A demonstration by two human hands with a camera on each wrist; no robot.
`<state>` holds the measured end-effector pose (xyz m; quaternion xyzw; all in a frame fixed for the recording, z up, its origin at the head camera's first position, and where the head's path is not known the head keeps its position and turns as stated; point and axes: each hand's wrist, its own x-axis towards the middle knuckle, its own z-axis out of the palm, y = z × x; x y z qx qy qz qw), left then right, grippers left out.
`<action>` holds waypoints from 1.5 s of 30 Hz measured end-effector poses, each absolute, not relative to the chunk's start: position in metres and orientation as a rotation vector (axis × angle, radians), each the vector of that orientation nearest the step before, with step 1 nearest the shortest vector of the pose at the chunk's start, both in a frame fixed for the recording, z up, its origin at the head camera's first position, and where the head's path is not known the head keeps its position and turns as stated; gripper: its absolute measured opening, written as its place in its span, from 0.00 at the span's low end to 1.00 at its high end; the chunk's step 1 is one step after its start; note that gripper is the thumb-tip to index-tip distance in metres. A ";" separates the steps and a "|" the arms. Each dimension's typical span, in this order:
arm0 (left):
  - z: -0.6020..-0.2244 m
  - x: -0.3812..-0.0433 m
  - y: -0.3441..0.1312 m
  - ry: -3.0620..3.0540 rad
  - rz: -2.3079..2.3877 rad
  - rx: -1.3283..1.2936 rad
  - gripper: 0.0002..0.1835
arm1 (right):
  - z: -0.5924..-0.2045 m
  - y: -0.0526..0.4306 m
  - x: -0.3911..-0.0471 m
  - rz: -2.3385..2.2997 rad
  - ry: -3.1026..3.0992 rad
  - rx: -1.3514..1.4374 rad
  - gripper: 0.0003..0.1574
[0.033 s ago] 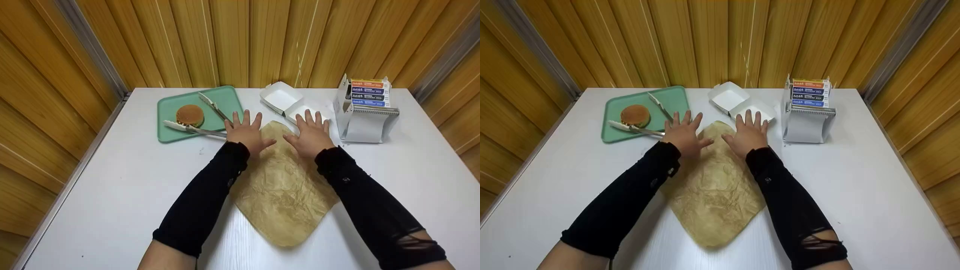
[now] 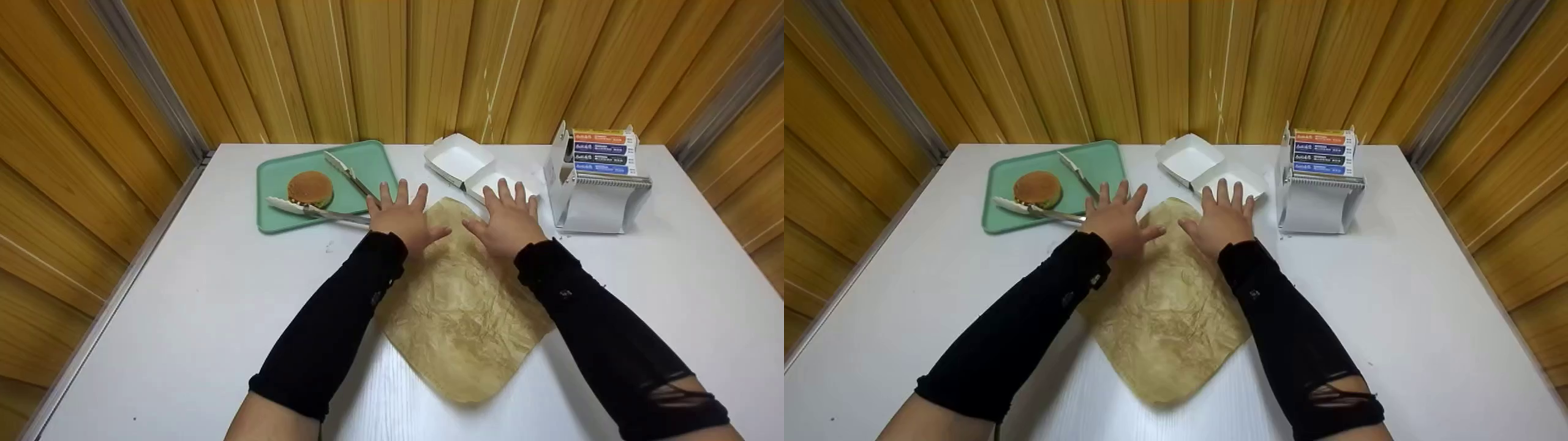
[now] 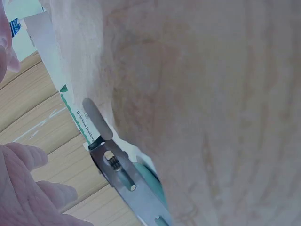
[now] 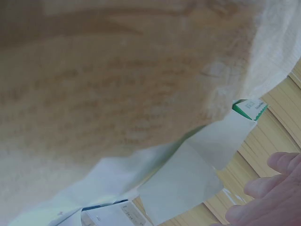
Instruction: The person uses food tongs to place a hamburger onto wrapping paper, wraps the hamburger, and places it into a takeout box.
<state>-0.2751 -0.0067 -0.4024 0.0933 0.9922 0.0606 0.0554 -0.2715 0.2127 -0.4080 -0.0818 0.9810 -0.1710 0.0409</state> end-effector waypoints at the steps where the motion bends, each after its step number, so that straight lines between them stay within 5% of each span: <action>1: -0.402 -0.274 -0.007 3.014 0.184 0.286 0.55 | -0.408 0.213 -0.271 -0.529 3.005 -0.252 0.57; 16: -0.399 -0.182 -0.038 2.822 0.249 0.583 0.60 | -0.389 0.211 -0.261 -0.670 3.065 -0.308 0.50; 25: -0.421 -0.161 -0.074 2.772 0.241 0.445 0.58 | -0.374 0.178 -0.257 -0.806 3.061 -0.467 0.44; 45: -0.428 -0.164 -0.082 2.843 0.232 0.468 0.53 | -0.400 0.052 -0.298 -0.596 2.795 -0.519 0.66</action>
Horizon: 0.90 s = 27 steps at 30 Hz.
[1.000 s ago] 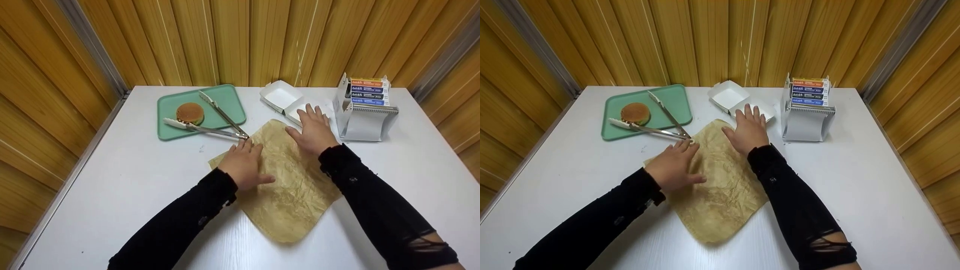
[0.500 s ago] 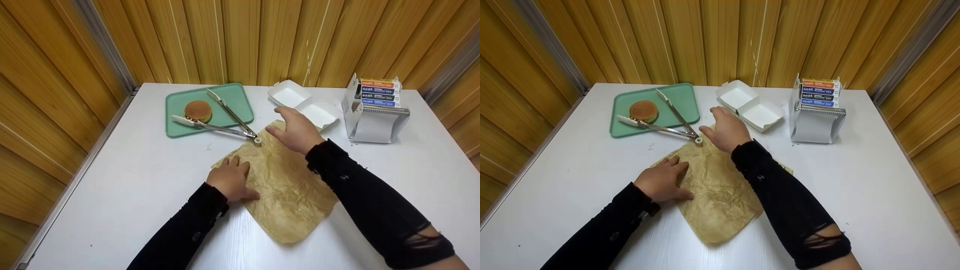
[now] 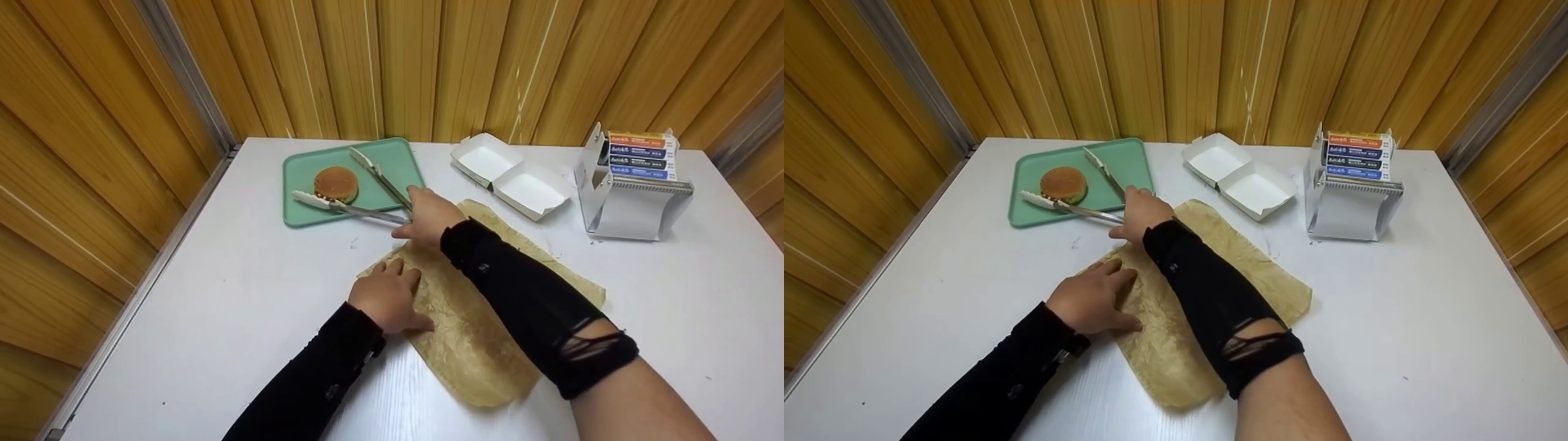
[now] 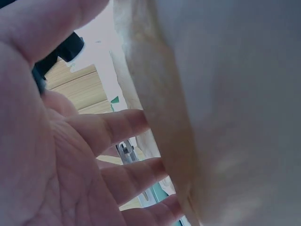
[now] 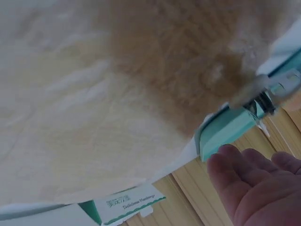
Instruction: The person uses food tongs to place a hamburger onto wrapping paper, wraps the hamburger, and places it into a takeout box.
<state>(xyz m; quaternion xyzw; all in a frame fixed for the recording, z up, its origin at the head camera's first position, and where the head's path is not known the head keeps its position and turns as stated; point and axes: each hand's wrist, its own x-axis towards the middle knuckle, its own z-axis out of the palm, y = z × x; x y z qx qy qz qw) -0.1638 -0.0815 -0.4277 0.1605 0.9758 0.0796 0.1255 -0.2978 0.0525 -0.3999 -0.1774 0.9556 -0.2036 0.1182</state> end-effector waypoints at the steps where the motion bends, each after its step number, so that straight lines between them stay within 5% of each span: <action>1: -0.428 -0.163 -0.081 2.843 0.237 0.471 0.53 | -0.402 0.049 -0.300 -0.583 2.797 -0.510 0.67; 14: -0.429 -0.163 -0.080 2.844 0.229 0.489 0.53 | -0.422 0.037 -0.314 -0.572 2.771 -0.508 0.48; 22: -0.427 -0.164 -0.079 2.849 0.223 0.486 0.55 | -0.406 0.046 -0.309 -0.659 2.683 -0.485 0.53; 27: -0.428 -0.164 -0.081 2.858 0.204 0.478 0.53 | -0.410 0.048 -0.307 -0.683 2.769 -0.455 0.47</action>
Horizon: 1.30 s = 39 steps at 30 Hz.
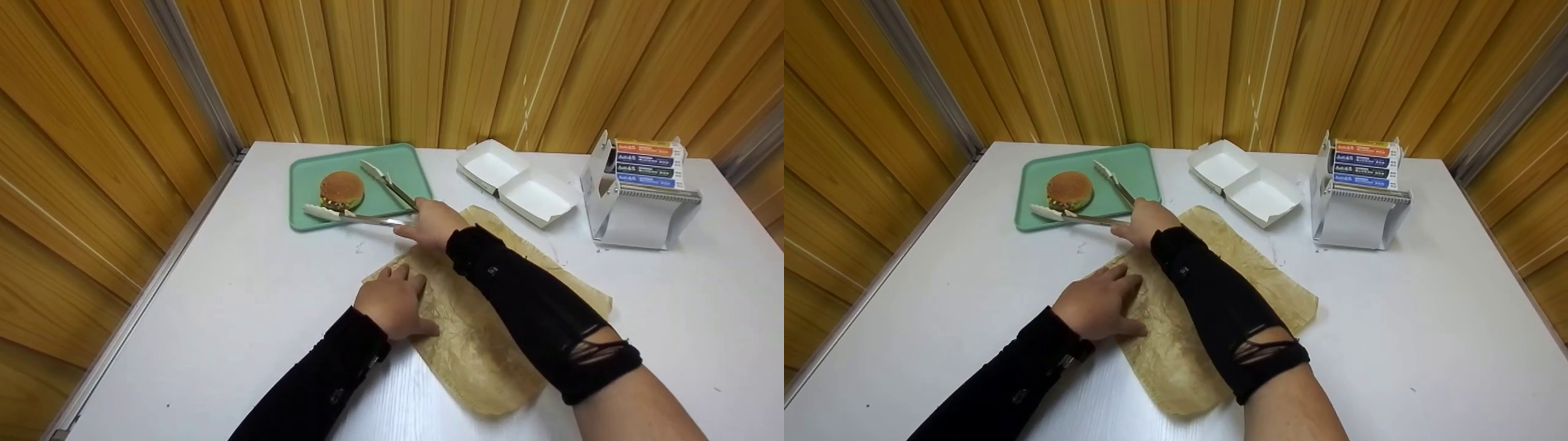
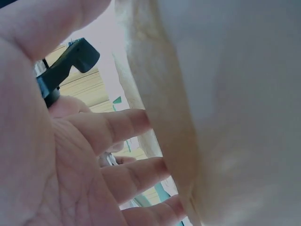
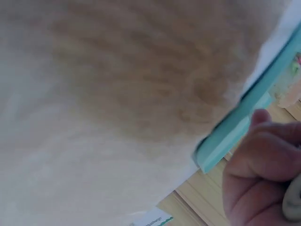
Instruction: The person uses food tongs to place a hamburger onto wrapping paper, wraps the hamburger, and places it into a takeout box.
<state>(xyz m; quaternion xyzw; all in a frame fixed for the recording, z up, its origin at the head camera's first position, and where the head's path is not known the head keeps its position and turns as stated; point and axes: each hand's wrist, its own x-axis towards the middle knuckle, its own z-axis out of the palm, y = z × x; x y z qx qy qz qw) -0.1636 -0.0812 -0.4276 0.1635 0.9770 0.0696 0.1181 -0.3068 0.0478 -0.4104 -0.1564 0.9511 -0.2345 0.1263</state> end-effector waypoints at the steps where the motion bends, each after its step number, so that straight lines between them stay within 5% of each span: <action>1: -0.428 -0.163 -0.081 2.859 0.203 0.477 0.53 | -0.411 0.049 -0.306 -0.684 2.783 -0.445 0.47; 20: -0.428 -0.163 -0.082 2.865 0.228 0.472 0.49 | -0.419 0.066 -0.299 -0.663 2.927 -0.475 0.24; 39: -0.427 -0.165 -0.081 2.865 0.208 0.469 0.51 | -0.404 0.126 -0.280 -0.758 2.982 -0.557 0.26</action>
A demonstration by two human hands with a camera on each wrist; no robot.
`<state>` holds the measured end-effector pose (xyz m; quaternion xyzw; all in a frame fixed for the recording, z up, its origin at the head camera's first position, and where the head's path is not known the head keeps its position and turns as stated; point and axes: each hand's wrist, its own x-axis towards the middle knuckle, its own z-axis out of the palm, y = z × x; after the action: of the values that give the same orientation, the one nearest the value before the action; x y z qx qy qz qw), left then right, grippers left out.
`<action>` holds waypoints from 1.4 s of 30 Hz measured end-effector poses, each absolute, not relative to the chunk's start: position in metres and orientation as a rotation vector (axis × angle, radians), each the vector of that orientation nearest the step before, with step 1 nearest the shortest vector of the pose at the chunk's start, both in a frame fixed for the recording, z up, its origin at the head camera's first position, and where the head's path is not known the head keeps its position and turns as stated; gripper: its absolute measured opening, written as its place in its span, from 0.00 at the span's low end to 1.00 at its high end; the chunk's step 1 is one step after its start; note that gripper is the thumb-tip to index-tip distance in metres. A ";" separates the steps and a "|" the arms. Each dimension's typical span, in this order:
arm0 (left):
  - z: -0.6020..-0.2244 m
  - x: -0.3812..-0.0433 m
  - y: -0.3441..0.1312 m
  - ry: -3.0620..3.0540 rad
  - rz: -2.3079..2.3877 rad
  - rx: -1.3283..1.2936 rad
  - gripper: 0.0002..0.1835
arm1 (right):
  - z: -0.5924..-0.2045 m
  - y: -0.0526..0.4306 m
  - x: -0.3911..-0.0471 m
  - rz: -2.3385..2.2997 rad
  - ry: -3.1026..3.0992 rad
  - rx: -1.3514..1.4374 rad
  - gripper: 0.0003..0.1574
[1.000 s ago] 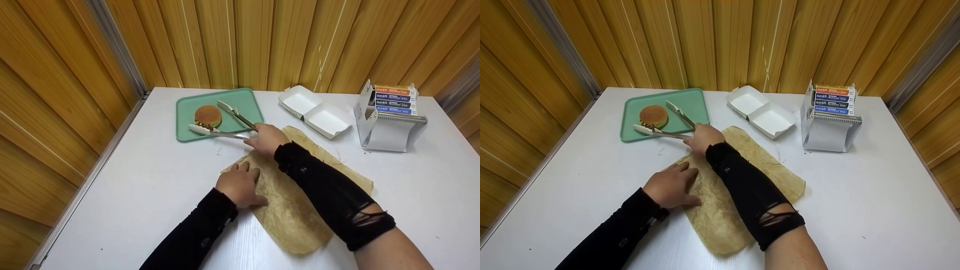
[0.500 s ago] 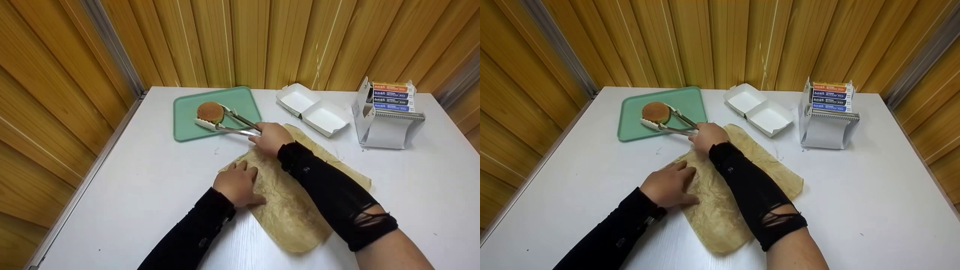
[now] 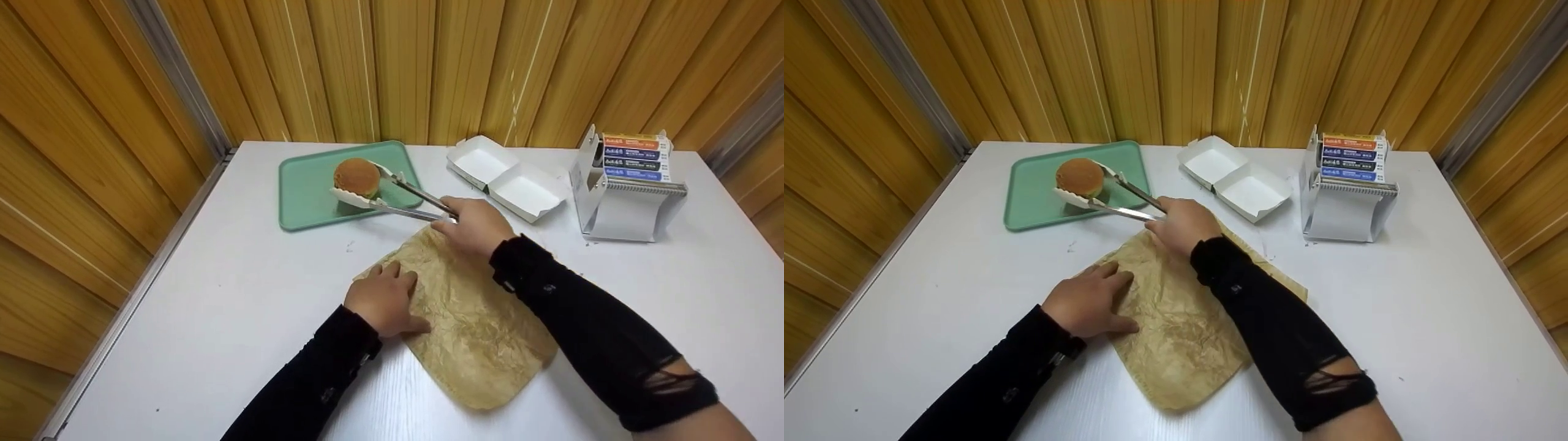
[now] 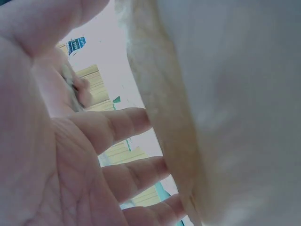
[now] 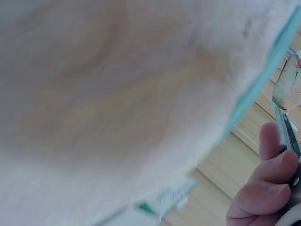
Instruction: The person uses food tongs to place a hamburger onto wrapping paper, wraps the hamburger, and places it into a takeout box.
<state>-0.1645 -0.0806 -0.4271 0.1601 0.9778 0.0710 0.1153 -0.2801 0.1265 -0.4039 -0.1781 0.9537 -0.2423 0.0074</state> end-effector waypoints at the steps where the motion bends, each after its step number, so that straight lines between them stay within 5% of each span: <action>1: -0.427 -0.165 -0.080 2.860 0.207 0.468 0.51 | -0.400 0.137 -0.275 -0.753 2.990 -0.561 0.28; 9: -0.426 -0.170 -0.082 2.859 0.253 0.446 0.50 | -0.375 0.228 -0.221 -0.727 3.002 -0.546 0.38; 19: -0.425 -0.184 -0.083 2.848 0.272 0.404 0.51 | -0.388 0.307 -0.157 -0.638 3.054 -0.534 0.32; 42: -0.426 -0.193 -0.084 2.799 0.301 0.388 0.50 | -0.400 0.329 -0.130 -0.634 3.003 -0.452 0.42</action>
<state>-0.1935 -0.0841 -0.4260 0.1349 0.9739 0.1047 0.1495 -0.1299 0.3287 -0.4000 -0.1457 0.9678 -0.2043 0.0194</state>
